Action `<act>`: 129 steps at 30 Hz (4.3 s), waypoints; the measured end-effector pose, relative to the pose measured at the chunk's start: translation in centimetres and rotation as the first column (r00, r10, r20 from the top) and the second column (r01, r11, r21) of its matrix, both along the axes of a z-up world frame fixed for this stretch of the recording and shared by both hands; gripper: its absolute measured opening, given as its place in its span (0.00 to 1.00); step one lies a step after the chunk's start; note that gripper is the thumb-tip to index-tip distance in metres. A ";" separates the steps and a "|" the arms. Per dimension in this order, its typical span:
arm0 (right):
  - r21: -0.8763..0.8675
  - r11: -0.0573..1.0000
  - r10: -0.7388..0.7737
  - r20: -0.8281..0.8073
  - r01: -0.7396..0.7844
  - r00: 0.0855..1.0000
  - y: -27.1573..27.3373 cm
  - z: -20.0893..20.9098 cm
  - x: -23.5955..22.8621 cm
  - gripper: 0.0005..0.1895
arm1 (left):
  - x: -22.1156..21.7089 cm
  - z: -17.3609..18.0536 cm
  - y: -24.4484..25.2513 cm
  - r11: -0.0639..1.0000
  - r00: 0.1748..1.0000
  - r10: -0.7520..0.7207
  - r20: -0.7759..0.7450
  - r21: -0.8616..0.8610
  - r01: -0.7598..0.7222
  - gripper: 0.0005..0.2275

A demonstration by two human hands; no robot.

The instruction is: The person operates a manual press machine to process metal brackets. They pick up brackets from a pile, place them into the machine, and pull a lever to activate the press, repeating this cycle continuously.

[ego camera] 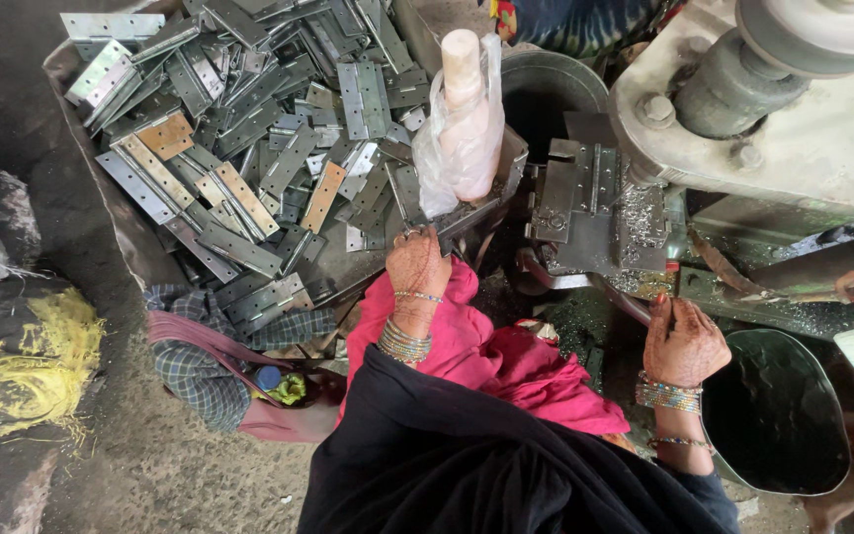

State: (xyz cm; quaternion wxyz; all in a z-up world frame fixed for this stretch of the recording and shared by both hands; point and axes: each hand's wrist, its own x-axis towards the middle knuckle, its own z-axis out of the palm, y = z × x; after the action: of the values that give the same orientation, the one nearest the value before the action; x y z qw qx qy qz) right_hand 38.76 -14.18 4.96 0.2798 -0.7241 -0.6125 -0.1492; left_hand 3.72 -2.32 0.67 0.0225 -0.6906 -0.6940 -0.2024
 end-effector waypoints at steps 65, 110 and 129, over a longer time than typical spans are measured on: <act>0.032 0.999 0.007 0.003 -0.008 1.000 -0.1 -0.2 0.1 0.16 | 0.3 -3.5 0.3 0.995 1.000 0.003 0.001 0.099 -0.003 0.06; 0.025 0.999 0.036 0.003 -0.036 0.999 -0.2 1.5 0.2 0.11 | 4.6 5.5 1.6 0.820 0.810 -0.573 0.125 0.065 0.569 0.10; -0.727 0.665 0.293 0.043 -0.171 0.955 4.2 0.8 3.2 0.20 | 20.8 -5.1 1.5 0.828 0.825 -0.554 -0.110 -0.176 0.533 0.17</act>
State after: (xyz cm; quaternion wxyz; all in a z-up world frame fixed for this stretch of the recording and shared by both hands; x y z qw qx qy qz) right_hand 42.01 -9.94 5.78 -0.0560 -0.6772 -0.7292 0.0814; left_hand 24.53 -0.80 -4.40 -0.0295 -0.8733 -0.4765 -0.0972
